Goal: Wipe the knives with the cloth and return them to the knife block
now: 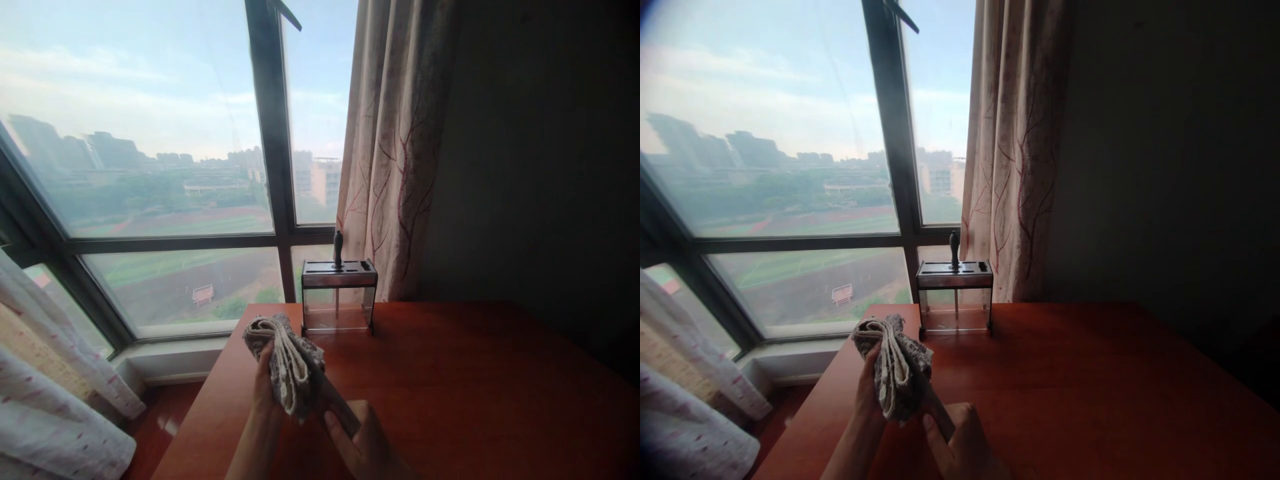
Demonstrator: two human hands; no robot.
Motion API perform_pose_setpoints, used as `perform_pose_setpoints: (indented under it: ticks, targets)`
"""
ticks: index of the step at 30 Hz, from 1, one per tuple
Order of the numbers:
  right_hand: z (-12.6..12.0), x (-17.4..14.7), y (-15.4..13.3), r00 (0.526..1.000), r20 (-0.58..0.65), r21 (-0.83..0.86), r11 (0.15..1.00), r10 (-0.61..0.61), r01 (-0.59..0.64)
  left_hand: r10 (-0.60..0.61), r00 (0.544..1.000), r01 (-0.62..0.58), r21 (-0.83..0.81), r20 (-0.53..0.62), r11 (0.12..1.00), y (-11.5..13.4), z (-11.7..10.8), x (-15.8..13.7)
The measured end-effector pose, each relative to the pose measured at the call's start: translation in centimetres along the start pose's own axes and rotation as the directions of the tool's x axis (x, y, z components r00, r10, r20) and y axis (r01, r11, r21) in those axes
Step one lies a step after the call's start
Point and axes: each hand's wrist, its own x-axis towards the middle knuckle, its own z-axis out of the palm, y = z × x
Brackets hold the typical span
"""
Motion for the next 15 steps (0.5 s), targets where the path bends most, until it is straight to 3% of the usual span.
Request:
perform_pose_setpoints:
  ticks: [2,4,9,15]
  targets:
    - [0.5,-0.4,0.6,0.976,-0.140,0.079,0.985,0.166,-0.156,0.000,0.999,0.000,-0.009,0.032,1.000,-0.7,-0.2,-0.2]
    - [0.7,-0.4,0.9,0.958,-0.165,0.156,0.965,0.235,-0.210,-0.011,0.999,0.011,0.008,0.050,1.000,-1.2,-0.3,-0.4]
    - [-0.6,1.1,0.0,0.997,0.077,0.112,0.993,0.027,-0.036,-0.078,0.995,0.072,0.105,0.056,0.992,-1.9,-0.1,-0.3]
    - [-1.9,1.9,-0.2,0.979,0.145,-0.166,0.972,-0.144,0.168,0.019,0.998,-0.012,0.128,-0.054,0.992,-0.1,0.3,-0.2]
